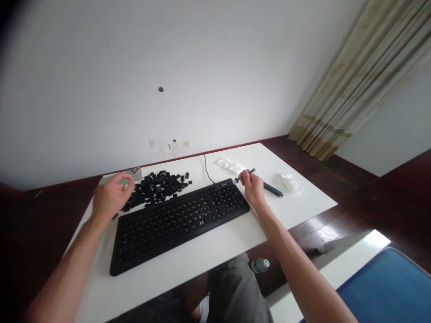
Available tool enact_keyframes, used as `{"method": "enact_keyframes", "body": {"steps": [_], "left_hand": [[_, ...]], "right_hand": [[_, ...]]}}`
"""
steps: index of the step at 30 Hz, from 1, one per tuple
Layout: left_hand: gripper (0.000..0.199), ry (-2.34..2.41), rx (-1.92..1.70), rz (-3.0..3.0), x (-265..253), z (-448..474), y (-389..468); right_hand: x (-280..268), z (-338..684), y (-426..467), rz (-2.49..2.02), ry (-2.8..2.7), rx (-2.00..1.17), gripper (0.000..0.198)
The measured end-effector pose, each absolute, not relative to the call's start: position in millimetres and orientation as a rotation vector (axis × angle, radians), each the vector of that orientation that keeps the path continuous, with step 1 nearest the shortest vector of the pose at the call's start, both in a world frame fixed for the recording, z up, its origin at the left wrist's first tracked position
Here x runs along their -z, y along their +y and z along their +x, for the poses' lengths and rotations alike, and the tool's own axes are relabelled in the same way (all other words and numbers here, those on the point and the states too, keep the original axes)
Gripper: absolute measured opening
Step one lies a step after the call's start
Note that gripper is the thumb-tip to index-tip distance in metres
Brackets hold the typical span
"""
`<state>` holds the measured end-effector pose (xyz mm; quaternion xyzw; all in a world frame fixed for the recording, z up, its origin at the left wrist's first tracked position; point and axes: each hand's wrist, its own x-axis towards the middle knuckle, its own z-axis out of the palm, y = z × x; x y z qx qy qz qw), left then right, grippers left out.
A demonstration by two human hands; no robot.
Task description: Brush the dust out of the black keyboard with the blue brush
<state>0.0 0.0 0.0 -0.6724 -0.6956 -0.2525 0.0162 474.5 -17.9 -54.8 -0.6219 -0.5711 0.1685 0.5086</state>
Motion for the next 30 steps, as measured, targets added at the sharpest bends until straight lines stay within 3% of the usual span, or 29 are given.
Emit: {"method": "enact_keyframes", "body": {"steps": [3,7,23,30], "left_hand": [[0.024,-1.866,0.621,-2.652,4.4,55.8,-13.1],[0.029,-1.643,0.509,-2.893,18.1,91.4,-25.4],[0.024,-1.717,0.479,-2.88,10.4,75.9,-22.8],[0.024,-1.743,0.438,-2.896,13.7,75.5,-21.3]], "right_hand": [[53.6,473.7,-17.3,-1.484,-1.355,-0.363,0.063],[56.0,473.0,-15.0,-1.486,-1.434,-0.445,0.065],[51.2,477.7,-17.3,-1.454,-1.378,-0.515,0.043],[43.0,467.6,-109.9,-1.461,-1.431,-0.543,0.034]]}}
